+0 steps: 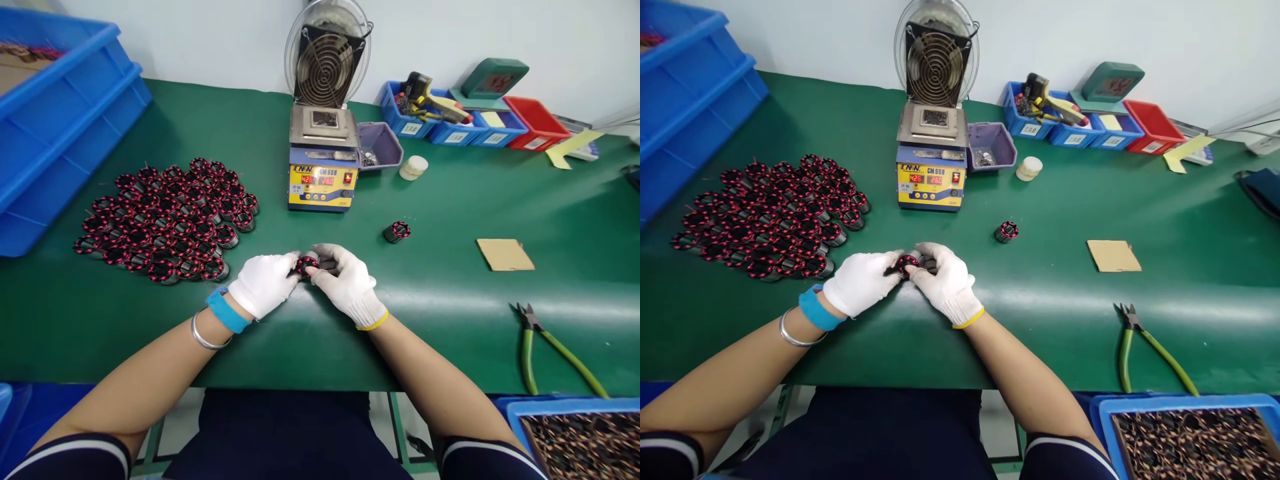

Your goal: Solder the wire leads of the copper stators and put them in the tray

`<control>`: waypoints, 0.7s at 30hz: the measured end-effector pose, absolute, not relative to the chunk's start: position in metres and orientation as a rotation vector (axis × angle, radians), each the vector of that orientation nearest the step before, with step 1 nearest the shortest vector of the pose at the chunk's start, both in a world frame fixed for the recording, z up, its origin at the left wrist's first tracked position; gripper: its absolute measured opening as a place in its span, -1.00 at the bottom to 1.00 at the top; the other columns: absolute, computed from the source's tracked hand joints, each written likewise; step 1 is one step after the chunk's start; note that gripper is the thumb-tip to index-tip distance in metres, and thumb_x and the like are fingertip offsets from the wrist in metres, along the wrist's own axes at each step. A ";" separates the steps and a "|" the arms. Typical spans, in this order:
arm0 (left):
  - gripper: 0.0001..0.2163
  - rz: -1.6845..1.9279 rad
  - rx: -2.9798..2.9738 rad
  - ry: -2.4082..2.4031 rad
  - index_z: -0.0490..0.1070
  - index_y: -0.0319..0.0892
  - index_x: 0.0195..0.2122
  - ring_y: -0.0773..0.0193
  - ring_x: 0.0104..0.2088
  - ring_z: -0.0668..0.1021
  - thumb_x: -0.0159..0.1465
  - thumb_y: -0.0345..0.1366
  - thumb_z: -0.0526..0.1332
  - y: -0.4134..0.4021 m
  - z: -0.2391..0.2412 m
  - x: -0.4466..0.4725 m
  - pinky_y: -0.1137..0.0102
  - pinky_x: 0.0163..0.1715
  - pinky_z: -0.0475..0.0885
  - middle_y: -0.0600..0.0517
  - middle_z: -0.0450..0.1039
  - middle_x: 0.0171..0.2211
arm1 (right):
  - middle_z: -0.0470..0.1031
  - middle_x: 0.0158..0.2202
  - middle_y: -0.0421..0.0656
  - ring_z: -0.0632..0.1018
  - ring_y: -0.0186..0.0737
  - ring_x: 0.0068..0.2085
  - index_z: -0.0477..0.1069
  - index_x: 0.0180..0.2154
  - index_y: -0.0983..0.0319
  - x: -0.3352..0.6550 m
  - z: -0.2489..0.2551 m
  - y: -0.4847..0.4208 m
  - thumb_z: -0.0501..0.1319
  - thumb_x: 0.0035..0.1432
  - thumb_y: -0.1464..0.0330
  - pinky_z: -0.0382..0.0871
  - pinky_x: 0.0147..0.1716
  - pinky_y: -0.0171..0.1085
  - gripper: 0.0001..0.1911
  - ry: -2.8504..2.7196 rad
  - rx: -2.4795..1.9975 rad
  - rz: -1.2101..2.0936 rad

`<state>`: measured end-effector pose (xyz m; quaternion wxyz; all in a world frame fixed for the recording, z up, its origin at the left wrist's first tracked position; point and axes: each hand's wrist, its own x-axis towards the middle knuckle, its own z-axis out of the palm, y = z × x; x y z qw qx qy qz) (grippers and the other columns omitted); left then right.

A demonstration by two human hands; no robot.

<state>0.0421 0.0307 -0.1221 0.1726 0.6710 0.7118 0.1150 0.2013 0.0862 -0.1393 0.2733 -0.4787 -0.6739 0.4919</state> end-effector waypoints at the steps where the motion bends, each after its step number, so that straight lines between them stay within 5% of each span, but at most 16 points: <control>1: -0.73 0.351 1.844 1.954 0.51 -0.15 -0.16 0.10 -0.20 0.59 0.20 -0.25 0.10 0.030 -0.117 0.038 0.27 -0.14 0.46 -0.06 0.58 -0.27 | 0.55 -0.18 -0.11 0.57 -0.23 -0.27 0.43 -0.08 0.20 0.202 -0.139 0.087 0.31 -0.07 0.30 0.53 -0.20 -0.21 -0.57 -1.793 -1.287 1.320; 4: -0.75 0.431 1.561 1.564 0.53 -0.15 -0.38 0.22 -0.43 0.58 0.17 -0.16 0.10 0.030 -0.101 0.022 0.36 -0.39 0.46 0.01 0.56 -0.46 | 0.54 -0.22 -0.11 0.56 -0.24 -0.30 0.42 -0.09 0.22 0.204 -0.140 0.090 0.30 -0.09 0.29 0.54 -0.26 -0.23 -0.56 -1.685 -1.306 1.356; 7: -0.67 0.677 1.350 1.442 0.47 -0.21 -0.37 0.30 -0.61 0.48 0.11 -0.02 0.13 0.033 -0.096 0.011 0.41 -0.60 0.36 0.01 0.48 -0.55 | 0.54 -0.27 -0.12 0.55 -0.25 -0.35 0.41 -0.09 0.23 0.205 -0.140 0.091 0.30 -0.09 0.28 0.53 -0.34 -0.25 -0.55 -1.588 -1.294 1.446; 11: -0.61 1.067 1.353 1.569 0.38 -0.20 -0.33 0.31 -0.54 0.46 0.15 0.07 0.10 0.038 -0.108 0.023 0.44 -0.59 0.31 0.02 0.45 -0.49 | 0.54 -0.29 -0.12 0.53 -0.27 -0.37 0.42 -0.12 0.24 0.204 -0.143 0.088 0.33 -0.13 0.26 0.51 -0.37 -0.25 -0.54 -1.532 -1.215 1.511; 17: -0.68 0.659 1.293 1.231 0.28 -0.18 -0.61 0.40 -0.71 0.32 0.13 -0.05 0.20 0.029 -0.102 0.030 0.47 -0.70 0.23 0.09 0.33 -0.70 | 0.54 -0.35 -0.15 0.52 -0.30 -0.42 0.43 -0.19 0.24 0.203 -0.139 0.090 0.39 -0.21 0.27 0.49 -0.40 -0.27 -0.54 -1.376 -1.189 1.595; 21: -0.73 0.939 1.074 1.184 0.30 -0.21 -0.56 0.41 -0.74 0.32 0.11 -0.10 0.21 0.032 -0.099 0.019 0.51 -0.77 0.18 0.08 0.35 -0.70 | 0.53 -0.41 -0.19 0.52 -0.33 -0.43 0.43 -0.26 0.25 0.204 -0.132 0.094 0.44 -0.27 0.22 0.47 -0.39 -0.30 -0.52 -1.143 -1.203 1.736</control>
